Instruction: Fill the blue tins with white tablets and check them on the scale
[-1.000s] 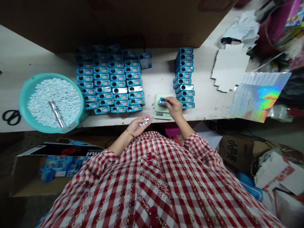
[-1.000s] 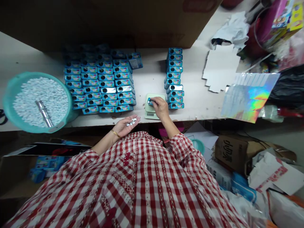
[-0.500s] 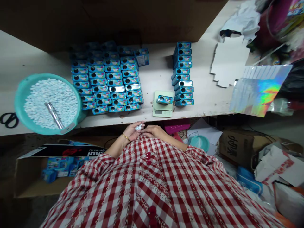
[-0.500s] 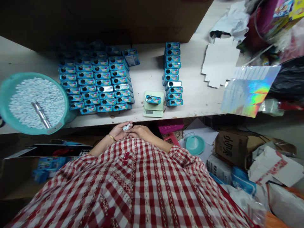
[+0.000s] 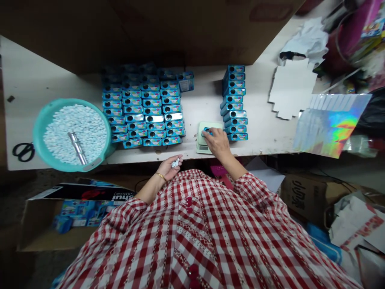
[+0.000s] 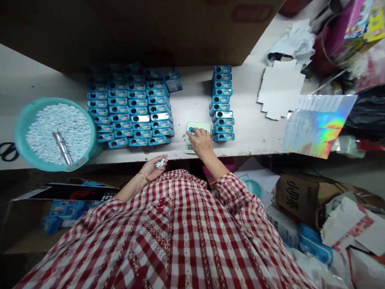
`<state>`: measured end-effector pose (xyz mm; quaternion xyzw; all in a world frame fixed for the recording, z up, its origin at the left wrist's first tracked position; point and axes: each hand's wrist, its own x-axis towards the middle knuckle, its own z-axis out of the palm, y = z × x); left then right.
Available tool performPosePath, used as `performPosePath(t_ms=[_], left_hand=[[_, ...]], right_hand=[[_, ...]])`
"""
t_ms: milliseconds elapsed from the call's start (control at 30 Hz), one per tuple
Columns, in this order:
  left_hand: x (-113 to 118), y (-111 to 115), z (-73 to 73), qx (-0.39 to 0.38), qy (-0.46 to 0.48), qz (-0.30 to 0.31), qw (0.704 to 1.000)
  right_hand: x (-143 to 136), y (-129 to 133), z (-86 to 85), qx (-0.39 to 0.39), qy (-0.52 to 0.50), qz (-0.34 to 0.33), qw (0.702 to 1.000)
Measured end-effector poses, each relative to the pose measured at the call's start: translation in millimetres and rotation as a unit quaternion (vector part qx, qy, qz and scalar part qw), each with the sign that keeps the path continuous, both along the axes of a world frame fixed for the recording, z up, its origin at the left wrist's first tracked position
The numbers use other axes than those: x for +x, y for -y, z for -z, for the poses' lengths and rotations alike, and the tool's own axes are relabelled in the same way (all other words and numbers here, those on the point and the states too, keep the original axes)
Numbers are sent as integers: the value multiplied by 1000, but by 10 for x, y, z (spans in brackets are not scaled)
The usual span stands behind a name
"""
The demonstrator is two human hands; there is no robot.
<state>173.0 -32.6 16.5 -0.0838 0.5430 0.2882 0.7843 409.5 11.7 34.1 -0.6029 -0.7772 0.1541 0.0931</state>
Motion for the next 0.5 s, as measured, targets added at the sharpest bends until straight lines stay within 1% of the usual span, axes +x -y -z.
performPosePath(t_ms=[67,100,233,367,433,500], left_hand=[[-9,-15,-1,5,-3,-2,1000],[-19,-23,1,7,-4,-3,1000],[-82,-60,28,-1,-12,-17,1000],[-136,-116,45,-2,-13,-27,1000],[-166,-148,38,-3,-16,-32,999],[-208,-178,24,-4,-19,-39,999]], right_hand=[[65,-74,37,-3,27,-32,999],[101,-91,53,1,38,-36,999],[247,-79,104,26,53,6,998],[314,-56,145,23,42,13,999],[316,-109,166,0,32,23,999],[290,-268,184,-12,21,24,999]])
